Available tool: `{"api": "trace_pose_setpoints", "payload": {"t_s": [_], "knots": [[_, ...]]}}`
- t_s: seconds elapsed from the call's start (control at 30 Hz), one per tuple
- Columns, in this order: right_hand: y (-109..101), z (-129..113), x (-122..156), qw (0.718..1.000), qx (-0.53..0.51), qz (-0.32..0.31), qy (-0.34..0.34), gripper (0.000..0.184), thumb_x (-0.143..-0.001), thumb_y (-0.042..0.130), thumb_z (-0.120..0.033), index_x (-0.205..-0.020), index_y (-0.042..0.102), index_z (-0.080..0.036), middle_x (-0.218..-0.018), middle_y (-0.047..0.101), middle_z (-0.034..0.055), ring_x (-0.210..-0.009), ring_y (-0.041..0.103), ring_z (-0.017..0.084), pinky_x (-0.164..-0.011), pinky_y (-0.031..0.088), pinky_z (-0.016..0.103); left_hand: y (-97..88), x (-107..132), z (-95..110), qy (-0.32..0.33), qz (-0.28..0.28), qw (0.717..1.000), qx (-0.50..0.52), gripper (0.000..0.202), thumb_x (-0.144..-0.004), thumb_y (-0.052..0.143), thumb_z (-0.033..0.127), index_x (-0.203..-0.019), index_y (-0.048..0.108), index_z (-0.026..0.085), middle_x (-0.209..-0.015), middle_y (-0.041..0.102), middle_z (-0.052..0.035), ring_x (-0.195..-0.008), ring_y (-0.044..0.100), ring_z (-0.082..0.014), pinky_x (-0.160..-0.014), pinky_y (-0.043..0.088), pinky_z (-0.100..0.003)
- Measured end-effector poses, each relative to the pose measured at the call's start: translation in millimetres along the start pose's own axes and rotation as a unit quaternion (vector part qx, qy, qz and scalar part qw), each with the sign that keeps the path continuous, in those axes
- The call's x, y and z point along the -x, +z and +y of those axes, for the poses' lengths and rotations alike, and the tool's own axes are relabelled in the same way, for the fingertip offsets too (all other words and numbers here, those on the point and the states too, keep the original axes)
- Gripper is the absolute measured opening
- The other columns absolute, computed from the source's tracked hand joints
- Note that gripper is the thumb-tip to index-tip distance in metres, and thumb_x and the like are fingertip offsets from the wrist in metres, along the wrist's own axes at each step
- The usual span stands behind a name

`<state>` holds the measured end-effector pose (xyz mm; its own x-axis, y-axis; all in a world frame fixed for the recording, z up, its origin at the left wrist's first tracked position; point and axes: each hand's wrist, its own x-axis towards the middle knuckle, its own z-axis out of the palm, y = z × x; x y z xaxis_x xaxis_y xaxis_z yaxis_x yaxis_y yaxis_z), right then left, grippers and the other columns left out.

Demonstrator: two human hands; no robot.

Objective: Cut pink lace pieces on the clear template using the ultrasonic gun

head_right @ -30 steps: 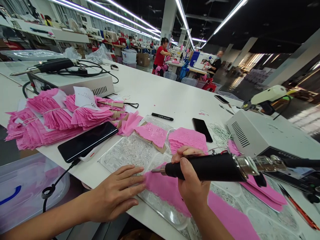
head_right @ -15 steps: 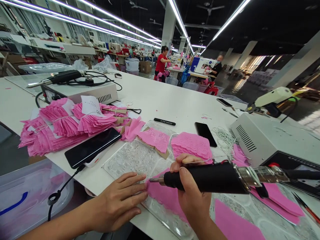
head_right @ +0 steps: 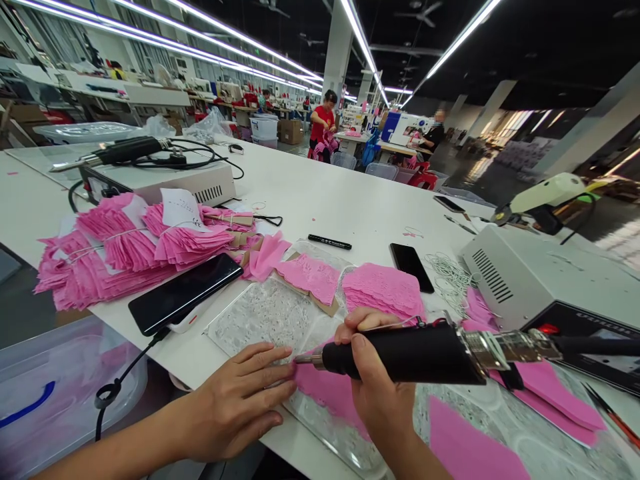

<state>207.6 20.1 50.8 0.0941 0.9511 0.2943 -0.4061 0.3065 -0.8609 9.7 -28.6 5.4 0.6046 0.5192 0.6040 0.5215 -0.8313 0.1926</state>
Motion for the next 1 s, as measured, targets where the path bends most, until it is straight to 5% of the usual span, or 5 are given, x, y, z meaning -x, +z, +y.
{"api": "trace_pose_setpoints", "payload": {"t_s": [0.3,0.53,0.73,0.87,1.0], "knots": [[-2.9,-23.3,-8.3,0.998,-0.043,0.048,-0.020,0.012,-0.068,0.069,-0.024,-0.076,0.061,-0.022,-0.080,0.052,0.0000,-0.061,0.050,0.010,-0.057,0.049,0.028,-0.6,-0.4,-1.4,0.018,-0.016,1.000,-0.009,0.027,-0.091,0.051,0.017,-0.117,0.059,0.010,-0.112,0.068,-0.0148,-0.122,0.055,-0.0274,-0.099,0.049,-0.043],[-72.9,-90.7,-15.6,0.986,0.005,0.117,-0.119,0.012,-0.064,0.067,-0.027,-0.072,0.061,-0.021,-0.078,0.054,0.0000,-0.057,0.048,0.010,-0.055,0.047,0.028,-1.2,-4.0,-6.2,0.019,0.035,0.998,-0.044,0.037,-0.091,0.050,0.010,-0.125,0.059,0.019,-0.115,0.068,-0.0083,-0.119,0.058,-0.0234,-0.095,0.054,-0.036],[-144.7,-100.3,-6.5,0.970,0.041,0.199,-0.132,0.016,-0.062,0.071,-0.025,-0.066,0.056,-0.019,-0.072,0.055,-0.0011,-0.055,0.048,0.010,-0.053,0.045,0.027,37.4,-59.6,46.7,0.036,0.060,0.997,-0.009,0.026,-0.092,0.049,0.010,-0.113,0.064,0.015,-0.108,0.070,-0.0093,-0.110,0.063,-0.0218,-0.092,0.055,-0.035],[-156.0,-87.4,-4.6,0.971,0.029,0.201,-0.126,0.017,-0.065,0.072,-0.025,-0.070,0.057,-0.018,-0.074,0.056,-0.0008,-0.057,0.052,0.010,-0.056,0.046,0.027,76.7,-101.1,87.3,0.075,0.017,0.996,0.038,0.024,-0.092,0.047,0.012,-0.111,0.063,0.012,-0.110,0.070,-0.0113,-0.105,0.065,-0.0254,-0.087,0.057,-0.041],[-152.6,-78.4,-6.9,0.975,0.011,0.184,-0.121,0.017,-0.068,0.073,-0.026,-0.074,0.060,-0.019,-0.077,0.057,-0.0013,-0.059,0.054,0.010,-0.059,0.047,0.028,97.9,-112.4,100.1,0.073,-0.020,0.996,0.043,0.024,-0.092,0.049,0.014,-0.112,0.062,0.011,-0.115,0.068,-0.0127,-0.110,0.063,-0.0276,-0.089,0.056,-0.043]]}}
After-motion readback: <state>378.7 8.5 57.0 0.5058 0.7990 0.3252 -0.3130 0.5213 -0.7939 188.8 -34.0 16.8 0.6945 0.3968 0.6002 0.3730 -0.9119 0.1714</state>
